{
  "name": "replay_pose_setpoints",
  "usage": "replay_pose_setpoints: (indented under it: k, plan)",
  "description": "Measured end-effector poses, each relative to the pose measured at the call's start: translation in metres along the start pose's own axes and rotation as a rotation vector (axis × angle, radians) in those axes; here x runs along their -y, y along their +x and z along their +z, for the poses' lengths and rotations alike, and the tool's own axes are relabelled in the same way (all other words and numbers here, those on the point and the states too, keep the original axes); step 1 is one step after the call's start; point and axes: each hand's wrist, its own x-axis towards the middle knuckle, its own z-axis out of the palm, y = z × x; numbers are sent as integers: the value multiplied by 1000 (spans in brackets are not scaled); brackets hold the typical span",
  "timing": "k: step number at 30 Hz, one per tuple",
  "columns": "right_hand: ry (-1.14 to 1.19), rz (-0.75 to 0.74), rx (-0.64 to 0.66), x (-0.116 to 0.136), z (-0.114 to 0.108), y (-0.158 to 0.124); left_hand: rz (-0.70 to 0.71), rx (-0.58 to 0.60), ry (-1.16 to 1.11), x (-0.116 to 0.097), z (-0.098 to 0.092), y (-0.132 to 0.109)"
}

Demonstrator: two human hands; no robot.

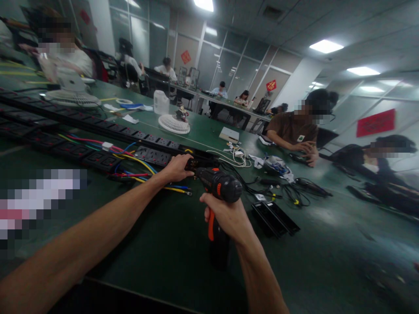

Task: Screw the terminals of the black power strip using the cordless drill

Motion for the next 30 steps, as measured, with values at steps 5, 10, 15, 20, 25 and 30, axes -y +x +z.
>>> replay_pose_setpoints:
  k: [5, 10, 15, 20, 25, 30]
  plan:
    - [54, 14, 4, -3, -8, 0, 21, -33, 11, -3, -2, -3]
    - [98, 20, 53, -3, -18, -3, 72, -99, 65, -8, -5, -7]
    - [85, 29, 92, 1, -40, -14, 105, -146, 133, -11, -7, -10]
    - [-119, 66, 57, 3, -48, -35, 124, -178, 217, -13, -9, -11]
    - [-346, -163, -39, -7, -35, -57, 170, -174, 246, -14, -10, -13]
    - [-518, -288, 77, -6, -16, -71, 171, -161, 204, -12, -10, -14]
